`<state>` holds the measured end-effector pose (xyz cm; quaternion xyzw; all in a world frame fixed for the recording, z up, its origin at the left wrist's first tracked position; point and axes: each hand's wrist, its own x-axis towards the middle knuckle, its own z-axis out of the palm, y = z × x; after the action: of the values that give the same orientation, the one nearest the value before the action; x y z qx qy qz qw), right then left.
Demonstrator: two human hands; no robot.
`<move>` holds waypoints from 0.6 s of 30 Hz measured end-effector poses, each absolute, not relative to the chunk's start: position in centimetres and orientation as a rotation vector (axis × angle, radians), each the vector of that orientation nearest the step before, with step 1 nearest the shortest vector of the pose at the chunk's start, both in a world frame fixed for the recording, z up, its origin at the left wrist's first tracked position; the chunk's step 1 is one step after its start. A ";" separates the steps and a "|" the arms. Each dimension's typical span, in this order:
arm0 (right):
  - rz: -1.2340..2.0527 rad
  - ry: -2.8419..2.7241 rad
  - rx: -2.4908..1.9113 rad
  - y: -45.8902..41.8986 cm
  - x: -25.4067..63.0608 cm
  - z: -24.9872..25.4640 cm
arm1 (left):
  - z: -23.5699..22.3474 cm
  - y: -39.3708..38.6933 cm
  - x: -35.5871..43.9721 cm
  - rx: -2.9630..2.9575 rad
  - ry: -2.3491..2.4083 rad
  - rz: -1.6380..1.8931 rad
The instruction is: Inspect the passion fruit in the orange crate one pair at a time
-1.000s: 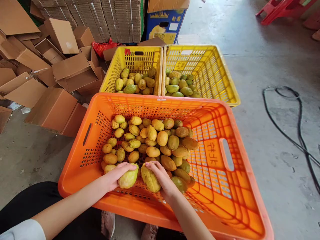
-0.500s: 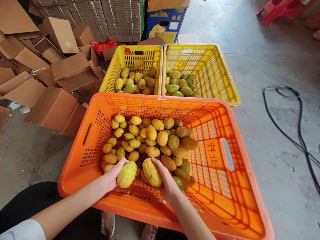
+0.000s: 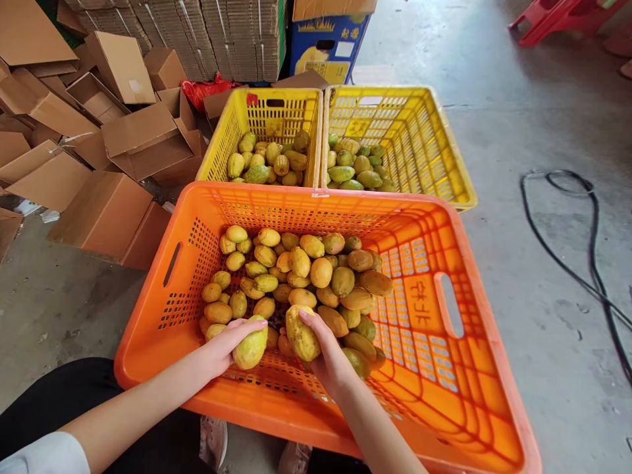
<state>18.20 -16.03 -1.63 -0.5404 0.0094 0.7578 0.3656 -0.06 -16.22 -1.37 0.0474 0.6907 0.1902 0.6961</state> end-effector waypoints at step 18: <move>1.933 0.214 -1.444 -15.4 18.1 -0.2 | -2.2 -15.6 -0.2 -0.136 1.533 0.424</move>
<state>18.08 -15.43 -0.19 -0.5579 0.0828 0.7471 0.3518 -0.21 -15.64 -2.23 -0.0609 0.6878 0.1901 0.6980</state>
